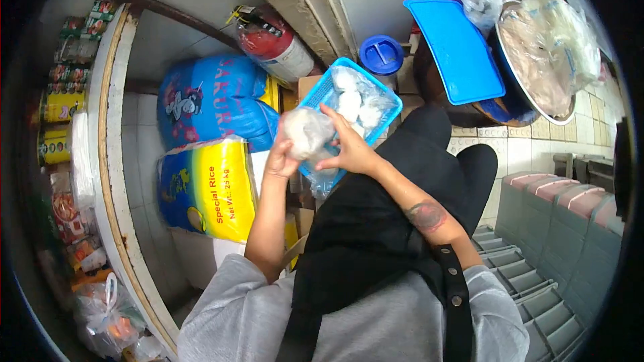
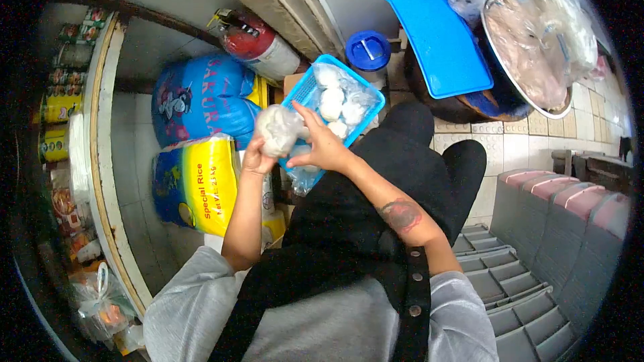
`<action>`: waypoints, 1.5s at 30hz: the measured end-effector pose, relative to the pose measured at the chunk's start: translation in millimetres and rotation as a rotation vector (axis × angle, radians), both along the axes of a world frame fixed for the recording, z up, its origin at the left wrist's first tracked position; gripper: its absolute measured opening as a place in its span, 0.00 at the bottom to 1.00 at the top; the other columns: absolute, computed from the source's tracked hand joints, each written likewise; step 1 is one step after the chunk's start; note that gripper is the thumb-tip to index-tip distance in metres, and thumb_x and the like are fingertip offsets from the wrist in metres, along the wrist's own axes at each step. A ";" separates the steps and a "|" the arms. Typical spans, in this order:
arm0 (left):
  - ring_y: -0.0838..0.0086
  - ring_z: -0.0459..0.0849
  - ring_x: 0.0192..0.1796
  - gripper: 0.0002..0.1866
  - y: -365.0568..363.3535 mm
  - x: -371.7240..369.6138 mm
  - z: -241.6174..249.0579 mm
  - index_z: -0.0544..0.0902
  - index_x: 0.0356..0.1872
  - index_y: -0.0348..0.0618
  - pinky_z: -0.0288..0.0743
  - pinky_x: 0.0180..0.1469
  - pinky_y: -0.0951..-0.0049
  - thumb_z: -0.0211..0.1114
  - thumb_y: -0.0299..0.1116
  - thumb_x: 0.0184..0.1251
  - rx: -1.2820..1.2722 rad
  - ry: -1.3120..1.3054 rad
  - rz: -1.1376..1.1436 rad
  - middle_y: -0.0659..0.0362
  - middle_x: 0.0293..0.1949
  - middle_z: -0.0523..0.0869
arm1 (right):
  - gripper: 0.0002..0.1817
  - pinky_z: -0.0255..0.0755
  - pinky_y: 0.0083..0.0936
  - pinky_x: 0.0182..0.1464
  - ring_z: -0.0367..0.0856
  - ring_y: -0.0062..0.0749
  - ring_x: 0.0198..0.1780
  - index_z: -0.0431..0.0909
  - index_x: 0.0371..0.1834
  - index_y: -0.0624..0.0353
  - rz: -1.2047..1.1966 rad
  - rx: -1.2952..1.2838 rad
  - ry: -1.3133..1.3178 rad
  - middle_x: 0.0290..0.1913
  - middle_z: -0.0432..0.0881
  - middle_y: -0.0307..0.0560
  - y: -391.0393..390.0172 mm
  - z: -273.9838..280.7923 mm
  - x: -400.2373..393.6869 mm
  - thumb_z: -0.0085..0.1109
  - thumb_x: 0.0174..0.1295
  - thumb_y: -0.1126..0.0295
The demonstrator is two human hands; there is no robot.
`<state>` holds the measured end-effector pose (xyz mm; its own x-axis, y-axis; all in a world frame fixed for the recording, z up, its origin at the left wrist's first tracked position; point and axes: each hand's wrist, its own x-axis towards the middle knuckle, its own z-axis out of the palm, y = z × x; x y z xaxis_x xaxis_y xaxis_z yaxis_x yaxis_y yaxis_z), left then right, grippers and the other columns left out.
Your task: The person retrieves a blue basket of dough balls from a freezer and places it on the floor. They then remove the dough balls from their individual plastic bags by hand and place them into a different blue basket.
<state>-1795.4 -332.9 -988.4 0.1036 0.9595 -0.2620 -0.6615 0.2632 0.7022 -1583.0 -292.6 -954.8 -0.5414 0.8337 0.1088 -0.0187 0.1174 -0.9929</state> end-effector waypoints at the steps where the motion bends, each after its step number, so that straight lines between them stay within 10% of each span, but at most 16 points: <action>1: 0.57 0.73 0.62 0.47 -0.8 21.1 -0.1 0.56 0.70 0.49 0.82 0.47 0.56 0.71 0.45 0.48 -0.021 -0.004 0.019 0.53 0.63 0.70 | 0.59 0.75 0.32 0.50 0.68 0.42 0.63 0.53 0.72 0.55 -0.056 0.098 -0.028 0.63 0.67 0.55 -1.4 -2.2 4.2 0.81 0.34 0.61; 4: 0.58 0.72 0.63 0.50 -5.2 49.6 9.3 0.56 0.70 0.46 0.76 0.57 0.52 0.74 0.48 0.46 -0.147 -0.180 -0.243 0.52 0.64 0.70 | 0.51 0.74 0.31 0.52 0.74 0.39 0.58 0.63 0.66 0.62 -0.206 0.113 0.072 0.59 0.72 0.54 0.6 -20.6 13.6 0.80 0.35 0.60; 7: 0.59 0.71 0.64 0.56 5.1 62.9 -0.8 0.50 0.72 0.48 0.72 0.61 0.58 0.78 0.41 0.42 0.005 0.131 -0.293 0.54 0.65 0.66 | 0.25 0.77 0.28 0.38 0.83 0.28 0.33 0.76 0.41 0.67 -0.255 -0.232 -0.006 0.29 0.82 0.44 1.1 -31.3 28.4 0.75 0.45 0.61; 13: 0.57 0.72 0.62 0.50 1.7 70.9 9.9 0.53 0.70 0.44 0.72 0.60 0.52 0.76 0.37 0.48 -0.066 -0.095 -0.154 0.51 0.60 0.71 | 0.20 0.72 0.30 0.23 0.78 0.30 0.18 0.74 0.31 0.68 -0.340 -0.261 -0.134 0.19 0.78 0.43 0.1 -16.8 26.1 0.69 0.54 0.59; 19: 0.51 0.64 0.68 0.47 -4.8 70.7 11.8 0.58 0.69 0.45 0.59 0.64 0.35 0.72 0.49 0.49 -0.239 -0.092 -0.117 0.50 0.66 0.67 | 0.23 0.75 0.31 0.42 0.79 0.34 0.47 0.75 0.41 0.64 -0.328 -0.062 -0.372 0.50 0.76 0.61 2.5 -31.8 24.4 0.69 0.52 0.57; 26: 0.26 0.62 0.62 0.54 -19.4 34.6 -0.7 0.50 0.71 0.41 0.67 0.52 0.26 0.63 0.65 0.51 -0.283 -0.410 -0.430 0.36 0.66 0.61 | 0.61 0.66 0.31 0.61 0.64 0.39 0.66 0.41 0.76 0.51 0.060 -0.117 0.195 0.71 0.57 0.48 6.1 -36.9 32.6 0.76 0.40 0.71; 32: 0.24 0.62 0.62 0.48 -28.2 43.6 -20.8 0.57 0.70 0.47 0.70 0.50 0.29 0.60 0.66 0.54 -0.456 -0.553 -0.506 0.34 0.64 0.64 | 0.34 0.74 0.27 0.46 0.78 0.29 0.48 0.75 0.56 0.58 0.064 -0.054 0.079 0.47 0.81 0.47 3.5 -43.3 23.8 0.76 0.42 0.67; 37: 0.24 0.65 0.58 0.39 -21.8 47.5 -21.5 0.62 0.67 0.49 0.73 0.51 0.34 0.58 0.60 0.58 -0.525 -0.679 -0.320 0.38 0.63 0.66 | 0.14 0.72 0.24 0.38 0.75 0.19 0.33 0.78 0.30 0.62 -0.177 -0.049 0.036 0.29 0.80 0.39 3.8 -29.5 29.2 0.74 0.45 0.69; 41: 0.44 0.72 0.61 0.35 -4.6 33.4 4.3 0.64 0.66 0.51 0.74 0.49 0.36 0.61 0.50 0.58 -0.383 -0.052 -0.364 0.46 0.62 0.71 | 0.10 0.71 0.22 0.36 0.75 0.17 0.31 0.80 0.27 0.63 -0.207 -0.032 0.027 0.26 0.81 0.37 2.0 -27.0 29.4 0.73 0.47 0.71; 45: 0.65 0.78 0.52 0.24 3.5 55.2 28.8 0.71 0.54 0.46 0.76 0.53 0.64 0.66 0.37 0.56 -0.104 0.302 -0.248 0.54 0.48 0.77 | 0.08 0.71 0.22 0.33 0.77 0.17 0.29 0.83 0.30 0.64 -0.327 -0.098 0.050 0.27 0.84 0.38 7.3 -36.4 20.8 0.70 0.50 0.71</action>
